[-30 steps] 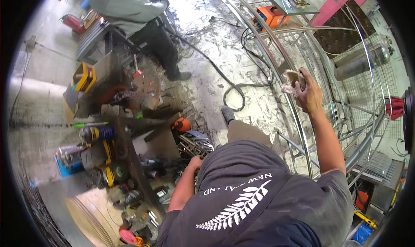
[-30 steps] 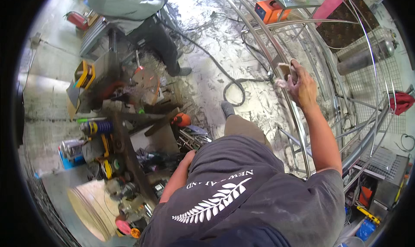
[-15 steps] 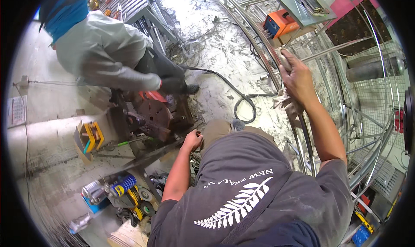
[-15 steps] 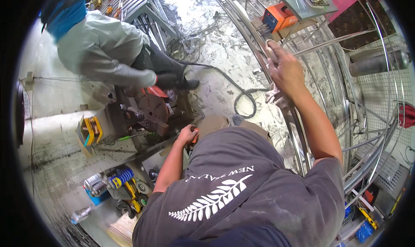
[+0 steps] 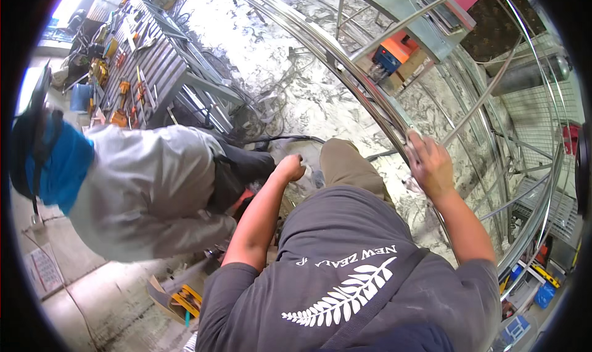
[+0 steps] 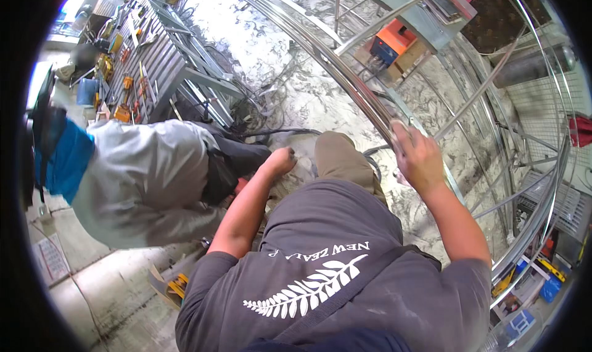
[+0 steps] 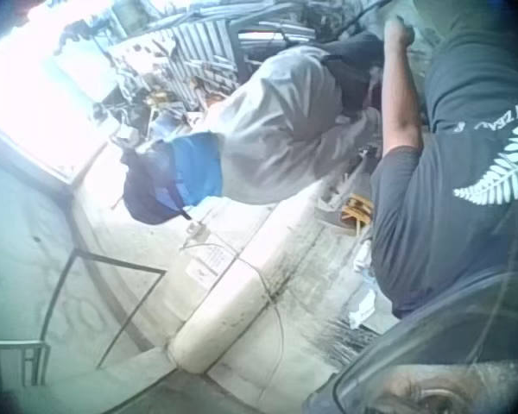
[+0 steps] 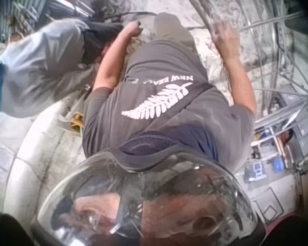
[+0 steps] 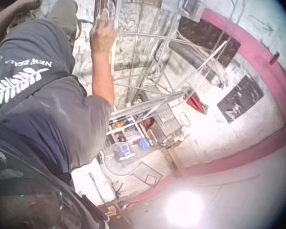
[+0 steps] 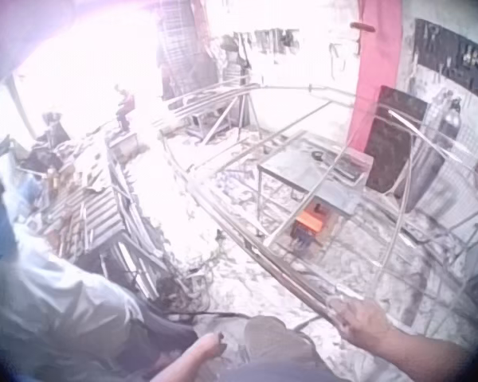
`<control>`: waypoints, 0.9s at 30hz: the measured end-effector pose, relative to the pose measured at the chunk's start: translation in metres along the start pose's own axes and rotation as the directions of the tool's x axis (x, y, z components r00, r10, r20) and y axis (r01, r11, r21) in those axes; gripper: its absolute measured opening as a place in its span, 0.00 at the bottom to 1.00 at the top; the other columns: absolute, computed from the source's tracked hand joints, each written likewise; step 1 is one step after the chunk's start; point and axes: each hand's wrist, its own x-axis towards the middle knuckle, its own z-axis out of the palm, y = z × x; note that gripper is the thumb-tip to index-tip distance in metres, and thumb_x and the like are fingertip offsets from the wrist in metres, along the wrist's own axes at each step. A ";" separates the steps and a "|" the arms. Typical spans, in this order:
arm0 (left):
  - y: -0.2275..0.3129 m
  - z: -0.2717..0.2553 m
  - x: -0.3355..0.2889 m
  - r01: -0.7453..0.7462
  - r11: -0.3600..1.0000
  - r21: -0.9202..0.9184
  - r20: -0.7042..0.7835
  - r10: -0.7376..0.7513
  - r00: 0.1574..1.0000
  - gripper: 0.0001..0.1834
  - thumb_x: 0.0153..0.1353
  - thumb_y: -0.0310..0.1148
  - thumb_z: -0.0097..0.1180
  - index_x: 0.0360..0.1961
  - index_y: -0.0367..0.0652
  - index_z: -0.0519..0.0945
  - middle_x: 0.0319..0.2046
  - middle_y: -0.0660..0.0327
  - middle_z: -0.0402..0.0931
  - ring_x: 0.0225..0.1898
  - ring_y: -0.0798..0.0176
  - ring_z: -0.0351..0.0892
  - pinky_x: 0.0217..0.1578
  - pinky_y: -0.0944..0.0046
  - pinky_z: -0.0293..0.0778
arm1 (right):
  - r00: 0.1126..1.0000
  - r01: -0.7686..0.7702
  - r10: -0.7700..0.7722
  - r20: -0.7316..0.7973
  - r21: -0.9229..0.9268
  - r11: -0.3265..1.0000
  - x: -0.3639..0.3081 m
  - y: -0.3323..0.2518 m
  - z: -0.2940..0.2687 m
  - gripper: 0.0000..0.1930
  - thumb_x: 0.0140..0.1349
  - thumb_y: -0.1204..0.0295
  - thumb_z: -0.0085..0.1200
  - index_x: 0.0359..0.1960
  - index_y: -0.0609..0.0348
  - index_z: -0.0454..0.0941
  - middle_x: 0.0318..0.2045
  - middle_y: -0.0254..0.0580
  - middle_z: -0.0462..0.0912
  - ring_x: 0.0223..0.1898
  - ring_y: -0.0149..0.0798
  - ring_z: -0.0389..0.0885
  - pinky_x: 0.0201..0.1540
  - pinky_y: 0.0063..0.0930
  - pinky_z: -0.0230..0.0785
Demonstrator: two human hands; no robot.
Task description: Measuring and cleaning a stainless steel rack in a metal fabrication workshop.
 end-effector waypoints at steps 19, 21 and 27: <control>-0.144 -0.314 0.256 -0.001 0.899 0.438 0.273 -0.132 0.953 0.21 0.58 0.35 0.57 0.50 0.39 0.86 0.53 0.45 0.84 0.57 0.45 0.83 0.59 0.50 0.77 | 0.935 -0.117 0.177 -0.307 0.205 0.972 0.268 0.068 0.073 0.24 0.62 0.82 0.66 0.58 0.62 0.70 0.43 0.58 0.83 0.37 0.62 0.83 0.37 0.50 0.78; -0.132 -0.357 0.258 0.077 0.916 0.394 0.250 -0.187 0.950 0.20 0.58 0.35 0.56 0.50 0.39 0.86 0.52 0.44 0.84 0.56 0.45 0.83 0.58 0.50 0.77 | 0.920 -0.064 0.122 -0.371 0.165 0.984 0.311 0.087 0.075 0.26 0.62 0.85 0.65 0.59 0.60 0.69 0.44 0.59 0.84 0.37 0.62 0.84 0.36 0.48 0.79; -0.158 -0.430 0.299 0.180 0.923 0.339 0.100 -0.226 0.969 0.23 0.59 0.37 0.56 0.54 0.38 0.84 0.57 0.42 0.81 0.60 0.44 0.80 0.61 0.50 0.76 | 0.901 -0.001 0.038 -0.433 0.086 0.996 0.438 0.086 0.073 0.30 0.62 0.85 0.64 0.63 0.52 0.68 0.47 0.58 0.83 0.40 0.60 0.86 0.39 0.46 0.81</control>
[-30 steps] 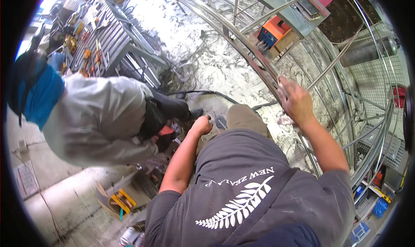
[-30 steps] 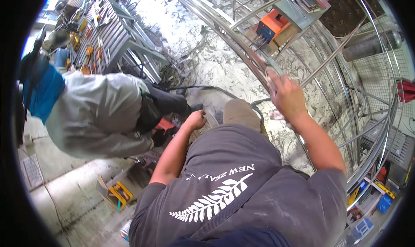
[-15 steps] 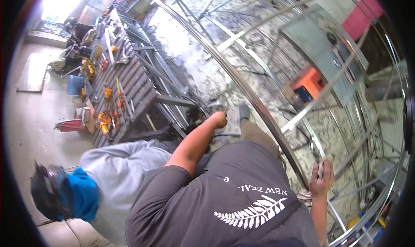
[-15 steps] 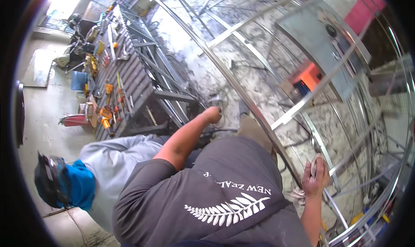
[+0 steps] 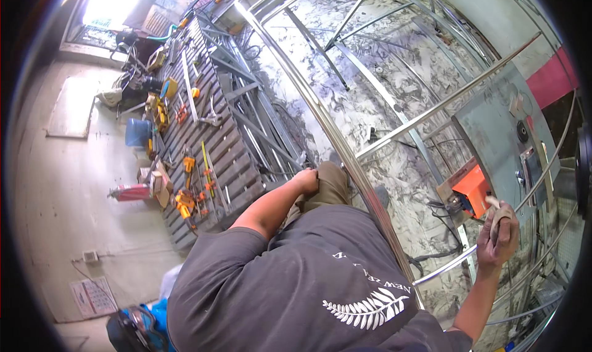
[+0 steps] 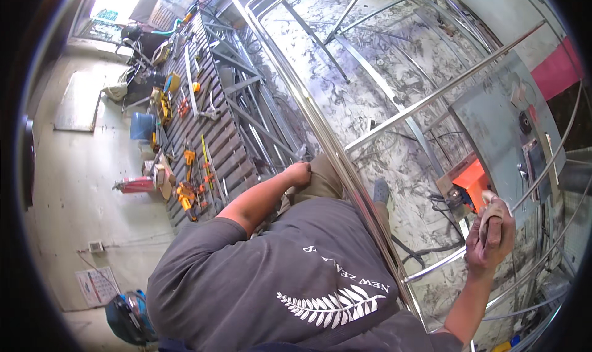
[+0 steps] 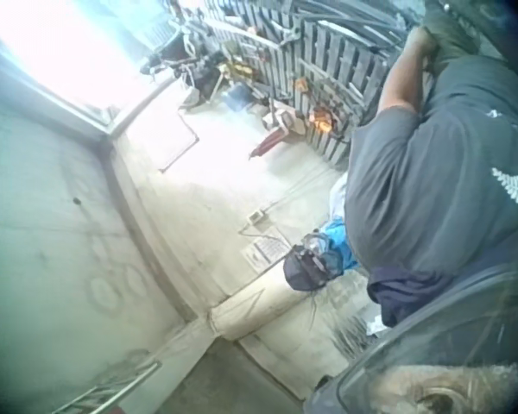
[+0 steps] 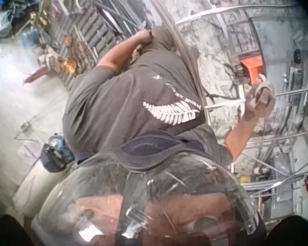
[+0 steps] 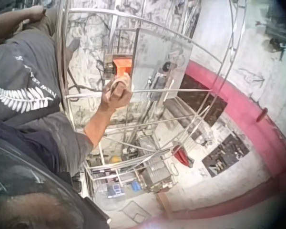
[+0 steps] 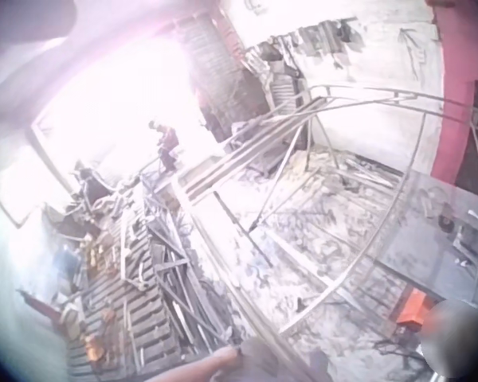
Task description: Measuring and cleaning a stainless steel rack in a metal fabrication workshop.
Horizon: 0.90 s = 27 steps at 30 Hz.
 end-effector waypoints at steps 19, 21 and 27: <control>-0.250 -0.172 0.215 -0.296 0.939 -0.173 -0.085 0.285 0.955 0.17 0.57 0.28 0.53 0.47 0.36 0.84 0.50 0.42 0.84 0.53 0.42 0.84 0.55 0.48 0.80 | 0.915 -0.120 0.205 0.347 -0.251 0.961 0.275 -0.182 0.247 0.26 0.59 0.81 0.64 0.61 0.61 0.76 0.43 0.58 0.82 0.39 0.63 0.81 0.41 0.53 0.75; -0.293 -0.160 0.230 -0.230 0.952 -0.202 -0.088 0.217 0.972 0.17 0.59 0.29 0.52 0.48 0.35 0.83 0.50 0.41 0.84 0.53 0.41 0.84 0.55 0.48 0.80 | 0.897 -0.125 0.211 0.389 -0.234 0.964 0.314 -0.197 0.271 0.26 0.60 0.81 0.63 0.62 0.61 0.75 0.43 0.57 0.82 0.40 0.62 0.82 0.42 0.51 0.76; -0.329 -0.202 0.215 -0.226 0.942 -0.247 -0.162 0.189 0.968 0.19 0.59 0.27 0.51 0.51 0.33 0.81 0.52 0.39 0.82 0.56 0.41 0.82 0.59 0.47 0.77 | 0.892 -0.063 0.114 0.436 -0.132 0.989 0.372 -0.221 0.347 0.31 0.61 0.80 0.62 0.68 0.56 0.72 0.49 0.56 0.80 0.44 0.62 0.81 0.47 0.50 0.76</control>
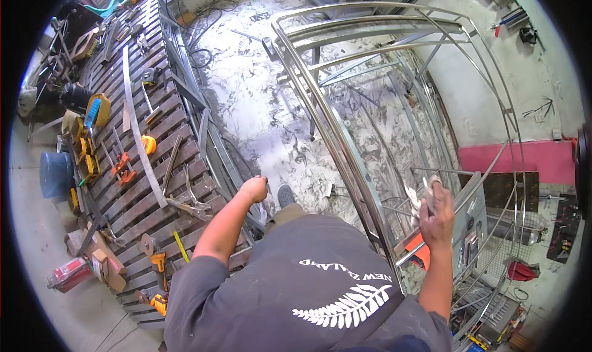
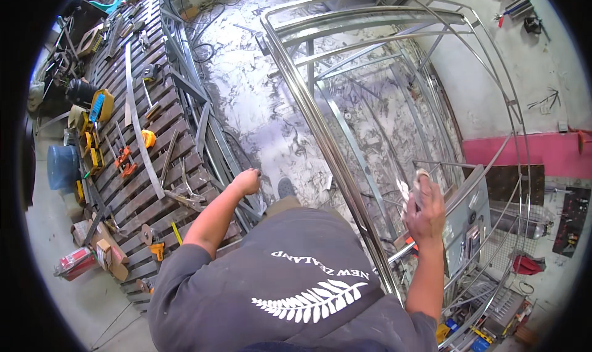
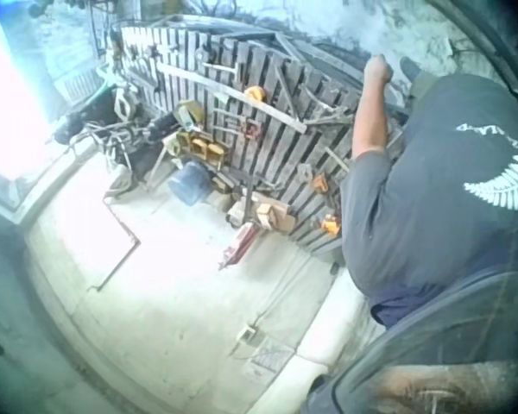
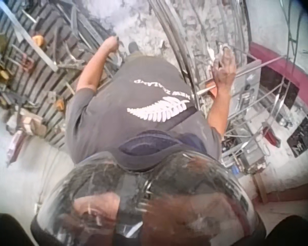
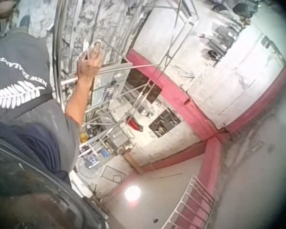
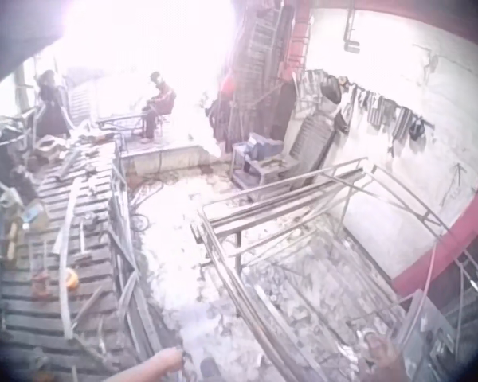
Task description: Measuring and cleaning a stainless steel rack in a metal fabrication workshop.
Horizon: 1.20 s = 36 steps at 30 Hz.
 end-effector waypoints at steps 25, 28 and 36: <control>-0.151 -0.298 0.063 0.024 0.973 -0.232 -0.035 -0.033 0.999 0.21 0.61 0.36 0.63 0.51 0.32 0.83 0.49 0.40 0.83 0.55 0.39 0.82 0.57 0.50 0.77 | 0.926 -0.170 0.086 0.367 0.201 0.965 0.362 -0.030 0.250 0.34 0.63 0.77 0.52 0.73 0.40 0.68 0.55 0.60 0.75 0.48 0.62 0.82 0.53 0.51 0.77; -0.143 -0.354 0.075 0.155 0.962 -0.224 0.113 -0.132 0.985 0.23 0.61 0.39 0.62 0.51 0.31 0.83 0.49 0.39 0.83 0.54 0.38 0.83 0.57 0.50 0.77 | 0.889 -0.229 0.130 0.439 0.181 0.956 0.402 -0.042 0.247 0.34 0.63 0.77 0.54 0.73 0.42 0.68 0.55 0.59 0.75 0.51 0.60 0.82 0.55 0.49 0.77; -0.217 -0.436 0.210 -0.110 0.990 -0.091 0.217 0.127 0.968 0.22 0.64 0.39 0.59 0.53 0.33 0.82 0.50 0.38 0.83 0.55 0.38 0.82 0.56 0.48 0.77 | 0.776 -0.472 0.399 0.487 0.029 0.881 0.485 -0.063 0.237 0.33 0.63 0.76 0.53 0.73 0.44 0.68 0.53 0.55 0.77 0.49 0.56 0.84 0.55 0.47 0.78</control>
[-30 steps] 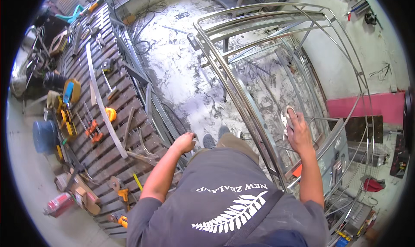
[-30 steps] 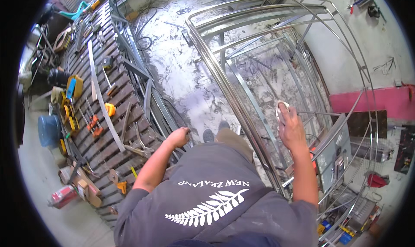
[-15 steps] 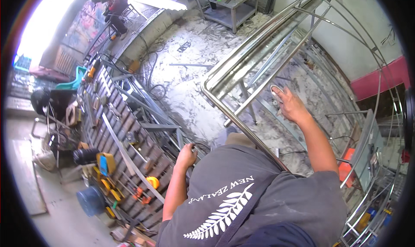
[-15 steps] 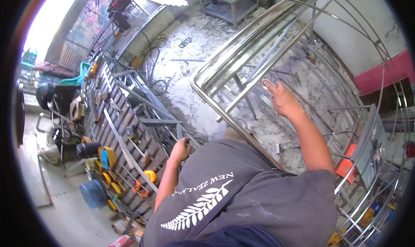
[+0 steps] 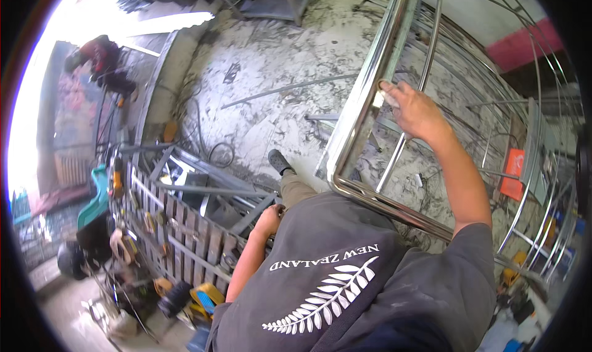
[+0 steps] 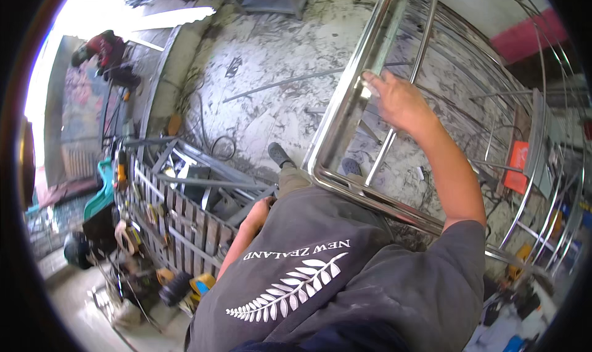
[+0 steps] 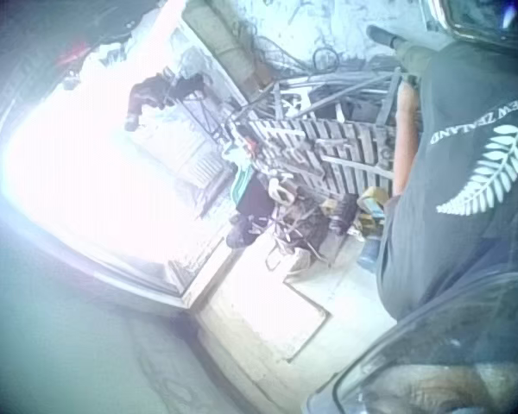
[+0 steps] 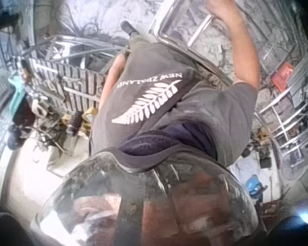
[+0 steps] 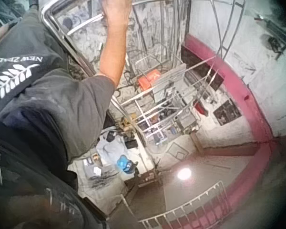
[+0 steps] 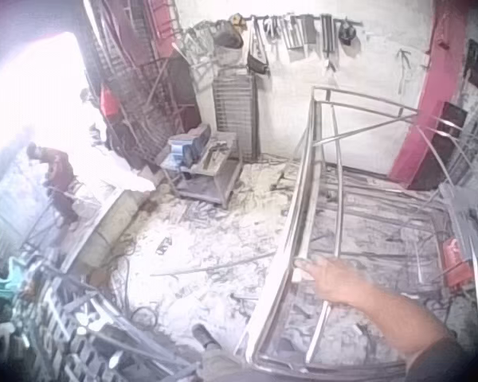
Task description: Measuring and cleaning a stainless steel rack in a metal fabrication workshop.
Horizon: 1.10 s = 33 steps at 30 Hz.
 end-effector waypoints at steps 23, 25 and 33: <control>-0.086 -0.342 0.228 -0.285 0.905 0.317 0.065 0.279 0.958 0.19 0.66 0.35 0.59 0.54 0.36 0.82 0.49 0.42 0.85 0.53 0.39 0.83 0.56 0.49 0.77 | 0.554 -0.777 0.824 -0.117 0.281 0.563 -0.022 -0.086 -0.021 0.34 0.76 0.60 0.52 0.79 0.53 0.56 0.70 0.66 0.70 0.72 0.62 0.67 0.74 0.44 0.59; -0.076 -0.342 0.238 -0.281 0.900 0.333 0.089 0.267 0.960 0.19 0.66 0.36 0.59 0.54 0.36 0.82 0.48 0.42 0.85 0.53 0.39 0.83 0.56 0.49 0.77 | 0.542 -0.744 0.825 -0.157 0.367 0.558 -0.002 -0.066 -0.031 0.34 0.77 0.57 0.50 0.78 0.58 0.57 0.70 0.66 0.69 0.73 0.62 0.66 0.75 0.43 0.58; 0.002 -0.382 0.297 -0.354 0.848 0.395 0.233 0.280 0.931 0.22 0.65 0.39 0.61 0.53 0.34 0.83 0.47 0.44 0.86 0.52 0.41 0.85 0.54 0.51 0.79 | 0.535 -0.658 0.796 -0.282 0.452 0.603 0.069 0.066 -0.040 0.32 0.70 0.69 0.55 0.76 0.44 0.64 0.72 0.62 0.65 0.66 0.63 0.73 0.71 0.42 0.64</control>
